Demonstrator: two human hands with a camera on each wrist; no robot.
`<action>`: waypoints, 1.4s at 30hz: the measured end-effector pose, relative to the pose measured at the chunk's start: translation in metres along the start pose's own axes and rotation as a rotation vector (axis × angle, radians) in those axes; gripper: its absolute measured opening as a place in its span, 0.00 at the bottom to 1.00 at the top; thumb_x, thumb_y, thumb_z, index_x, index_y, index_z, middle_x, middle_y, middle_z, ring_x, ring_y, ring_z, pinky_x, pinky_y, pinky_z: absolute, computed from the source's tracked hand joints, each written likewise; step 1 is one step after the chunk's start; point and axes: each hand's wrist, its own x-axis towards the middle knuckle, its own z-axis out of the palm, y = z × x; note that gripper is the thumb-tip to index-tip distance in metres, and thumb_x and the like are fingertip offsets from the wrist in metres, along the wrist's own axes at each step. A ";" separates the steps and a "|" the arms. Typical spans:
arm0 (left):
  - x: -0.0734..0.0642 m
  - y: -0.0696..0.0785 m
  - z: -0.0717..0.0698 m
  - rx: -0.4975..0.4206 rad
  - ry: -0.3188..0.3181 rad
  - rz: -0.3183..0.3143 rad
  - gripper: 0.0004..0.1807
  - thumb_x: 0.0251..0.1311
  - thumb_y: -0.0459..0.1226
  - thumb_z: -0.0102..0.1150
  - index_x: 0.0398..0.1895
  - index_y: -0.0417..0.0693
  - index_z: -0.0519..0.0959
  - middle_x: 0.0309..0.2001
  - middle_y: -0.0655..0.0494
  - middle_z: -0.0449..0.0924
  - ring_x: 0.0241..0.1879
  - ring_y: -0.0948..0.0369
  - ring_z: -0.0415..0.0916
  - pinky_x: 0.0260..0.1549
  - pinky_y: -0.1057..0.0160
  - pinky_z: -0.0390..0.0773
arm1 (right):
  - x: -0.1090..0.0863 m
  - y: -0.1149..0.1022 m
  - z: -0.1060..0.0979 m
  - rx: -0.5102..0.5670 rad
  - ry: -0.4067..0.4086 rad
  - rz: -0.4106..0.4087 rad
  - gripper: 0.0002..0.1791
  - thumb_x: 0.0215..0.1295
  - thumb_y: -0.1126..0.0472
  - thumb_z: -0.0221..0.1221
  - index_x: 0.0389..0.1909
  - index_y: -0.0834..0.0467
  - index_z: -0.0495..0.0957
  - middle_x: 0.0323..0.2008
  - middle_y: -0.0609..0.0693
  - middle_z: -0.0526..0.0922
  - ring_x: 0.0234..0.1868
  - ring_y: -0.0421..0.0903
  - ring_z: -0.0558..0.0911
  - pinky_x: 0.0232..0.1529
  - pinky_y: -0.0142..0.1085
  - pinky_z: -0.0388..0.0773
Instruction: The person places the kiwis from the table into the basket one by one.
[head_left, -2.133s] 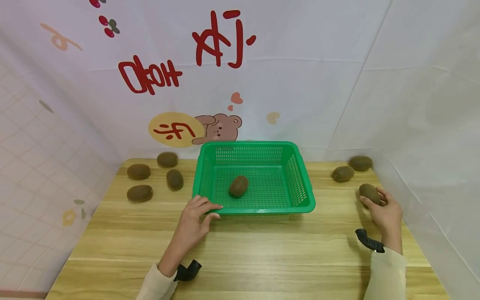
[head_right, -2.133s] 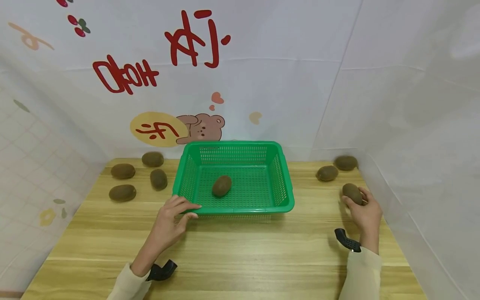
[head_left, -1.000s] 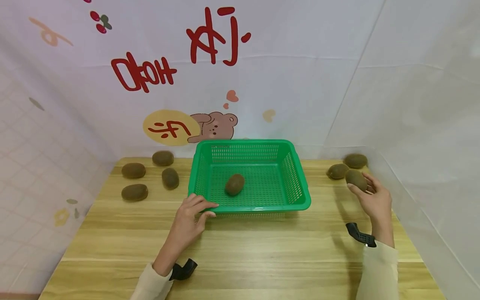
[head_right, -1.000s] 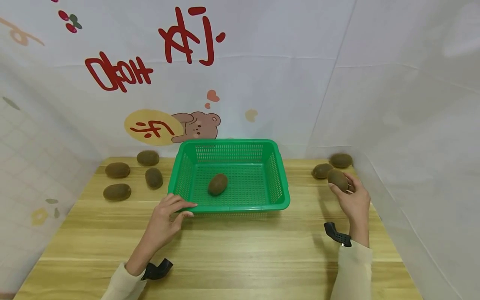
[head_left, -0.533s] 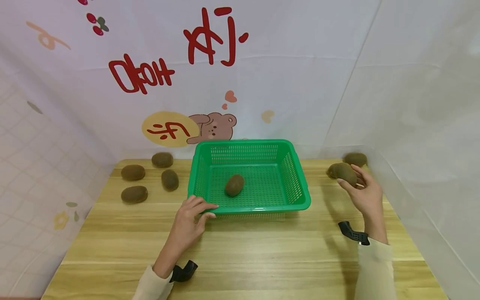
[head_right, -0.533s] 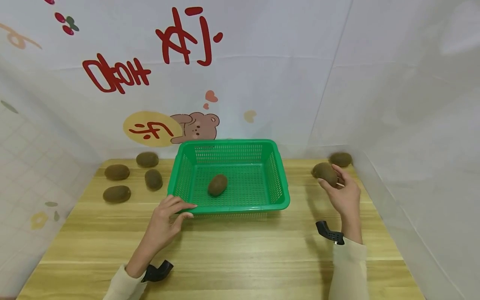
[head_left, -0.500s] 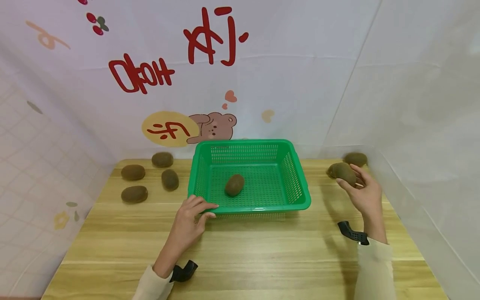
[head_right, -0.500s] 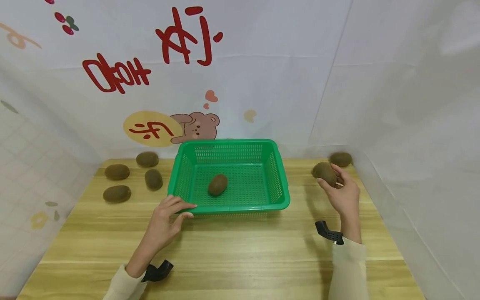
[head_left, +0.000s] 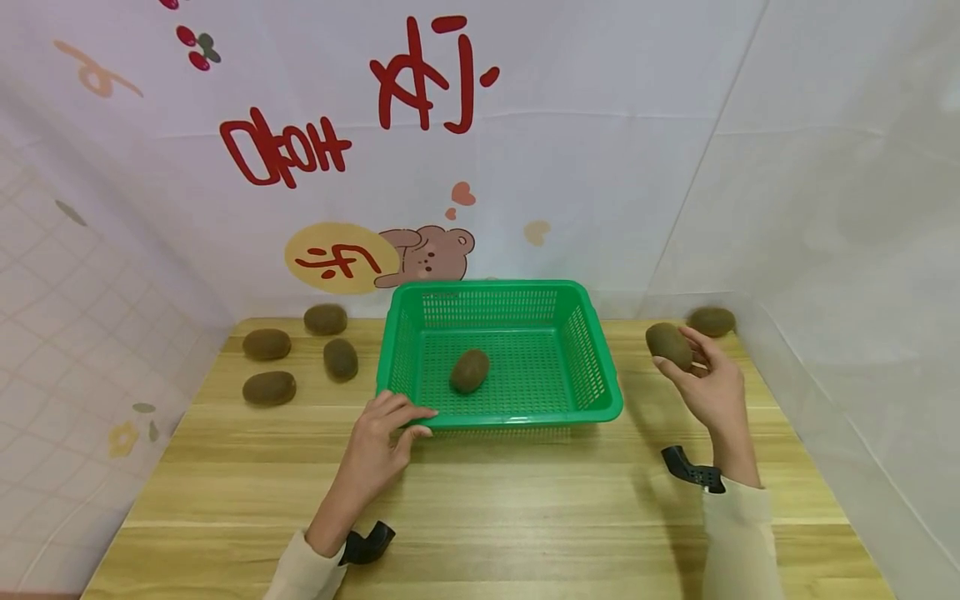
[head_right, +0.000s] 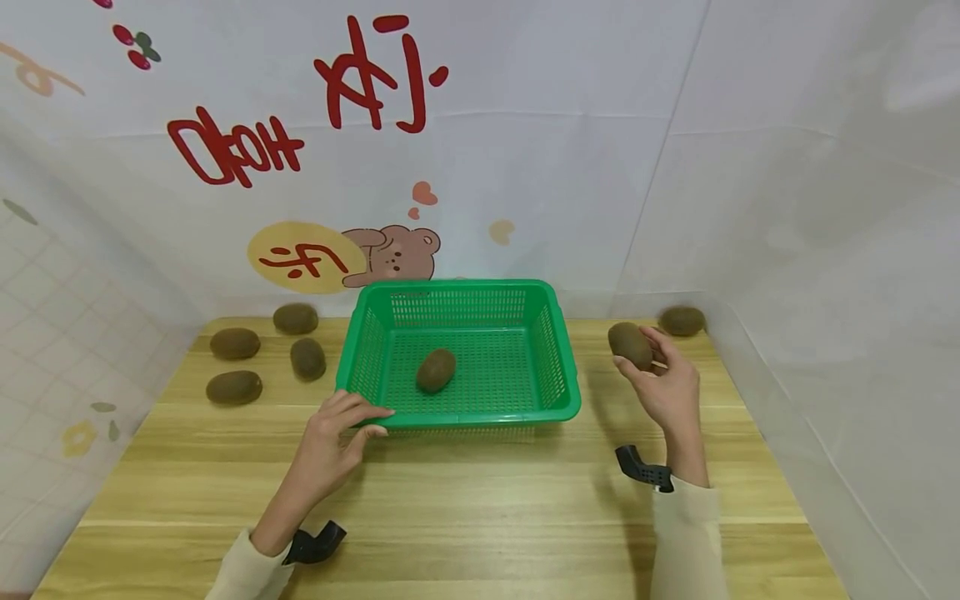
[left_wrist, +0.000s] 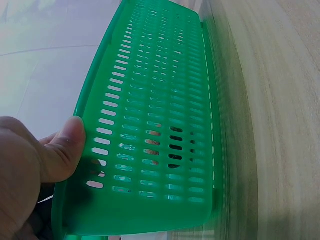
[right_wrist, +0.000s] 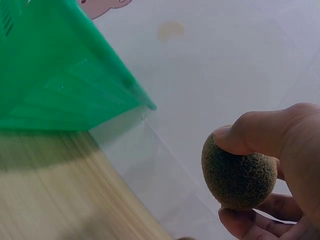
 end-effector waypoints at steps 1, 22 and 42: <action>0.000 0.000 0.000 0.001 0.001 0.001 0.15 0.45 0.29 0.78 0.38 0.48 0.90 0.31 0.60 0.83 0.33 0.65 0.65 0.39 0.64 0.71 | 0.000 -0.001 0.001 0.006 -0.003 -0.004 0.39 0.63 0.50 0.71 0.75 0.49 0.69 0.63 0.61 0.77 0.44 0.26 0.76 0.42 0.15 0.74; -0.001 -0.001 0.001 0.005 -0.006 -0.010 0.14 0.47 0.29 0.77 0.38 0.48 0.90 0.31 0.61 0.82 0.33 0.65 0.65 0.41 0.63 0.70 | -0.011 -0.033 0.022 0.044 -0.107 -0.154 0.37 0.65 0.51 0.71 0.74 0.46 0.71 0.68 0.56 0.76 0.62 0.43 0.77 0.51 0.16 0.72; -0.001 -0.001 0.001 -0.002 -0.010 -0.022 0.15 0.46 0.28 0.78 0.39 0.49 0.90 0.32 0.60 0.83 0.34 0.66 0.66 0.41 0.62 0.71 | -0.022 -0.049 0.049 0.167 -0.218 -0.312 0.35 0.64 0.62 0.71 0.71 0.53 0.73 0.63 0.57 0.80 0.54 0.31 0.79 0.51 0.20 0.76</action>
